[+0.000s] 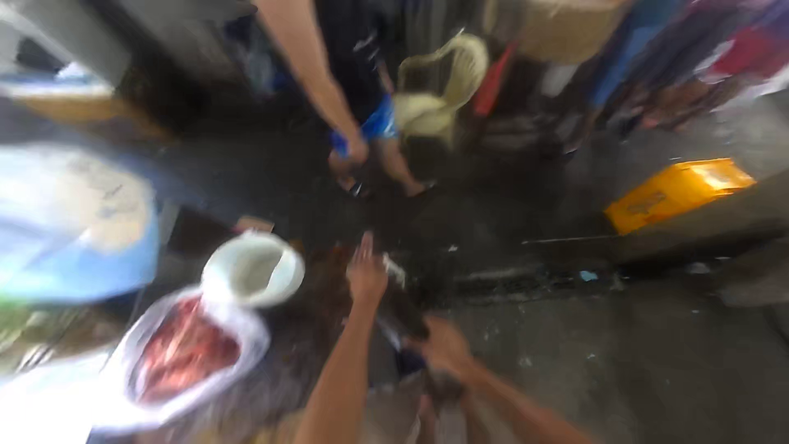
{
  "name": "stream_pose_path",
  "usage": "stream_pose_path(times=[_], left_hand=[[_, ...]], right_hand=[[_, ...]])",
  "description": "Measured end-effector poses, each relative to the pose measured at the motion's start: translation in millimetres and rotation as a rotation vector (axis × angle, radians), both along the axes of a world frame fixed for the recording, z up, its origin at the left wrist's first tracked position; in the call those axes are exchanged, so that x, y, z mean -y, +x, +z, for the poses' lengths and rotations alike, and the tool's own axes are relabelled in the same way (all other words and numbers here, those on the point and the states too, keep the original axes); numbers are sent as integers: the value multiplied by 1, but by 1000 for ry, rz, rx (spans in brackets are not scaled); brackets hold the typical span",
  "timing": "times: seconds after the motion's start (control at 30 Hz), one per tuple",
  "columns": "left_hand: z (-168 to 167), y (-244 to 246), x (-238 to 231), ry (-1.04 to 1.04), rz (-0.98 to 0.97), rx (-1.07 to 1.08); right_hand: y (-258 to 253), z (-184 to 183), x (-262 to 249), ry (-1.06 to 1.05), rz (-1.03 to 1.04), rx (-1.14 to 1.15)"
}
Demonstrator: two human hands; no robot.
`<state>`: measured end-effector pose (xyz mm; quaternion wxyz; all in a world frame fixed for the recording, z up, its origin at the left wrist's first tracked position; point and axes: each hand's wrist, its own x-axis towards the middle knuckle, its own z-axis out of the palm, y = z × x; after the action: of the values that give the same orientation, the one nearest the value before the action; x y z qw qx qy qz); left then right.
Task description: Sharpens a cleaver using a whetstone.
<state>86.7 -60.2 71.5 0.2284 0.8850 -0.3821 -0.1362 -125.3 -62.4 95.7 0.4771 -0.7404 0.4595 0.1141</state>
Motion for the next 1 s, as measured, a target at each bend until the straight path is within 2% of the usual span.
stream_pose_path(times=[0.03,0.1,0.13,0.2,0.27,0.33,0.4,0.5,0.57,0.6,0.67,0.77,0.83,0.9,0.93,1.0], left_hand=[[-4,23,17,-22,9,3],[-12,14,7,-89,26,35],[-13,-8,-9,-79,20,36],[-17,-84,-67,-14,-17,-35],[-14,-155,-123,-74,-34,-87],[-10,-169,-134,-153,-50,-77],[-9,-122,-95,-137,-44,-71],[-20,0,9,-74,-48,-13],[-24,51,48,-76,-42,23],[-24,54,49,-72,-41,25],[-21,18,19,-98,-22,49],[-15,-103,-80,-14,-57,-106],[-9,-152,-122,-90,-72,-130],[-7,-138,-112,-122,-73,-103],[-7,-110,-90,-98,-66,-94],[-13,-29,-26,-19,-47,-36]], right_hand=[[19,-4,12,68,19,-62],[9,-9,-1,102,19,-131],[-17,-8,-21,113,15,-155],[-92,4,-74,167,17,-200],[-163,18,-117,221,52,-203],[-183,13,-124,205,88,-195],[-136,-1,-94,121,39,-191],[-1,-4,-4,62,-9,-110],[44,-13,27,12,12,-66],[42,-16,26,6,17,-73],[2,-10,-7,59,5,-140],[-108,15,-92,211,-18,-253],[-161,20,-121,259,43,-246],[-153,9,-109,217,58,-219],[-125,2,-86,166,61,-205],[-34,-3,-20,90,68,-149]])
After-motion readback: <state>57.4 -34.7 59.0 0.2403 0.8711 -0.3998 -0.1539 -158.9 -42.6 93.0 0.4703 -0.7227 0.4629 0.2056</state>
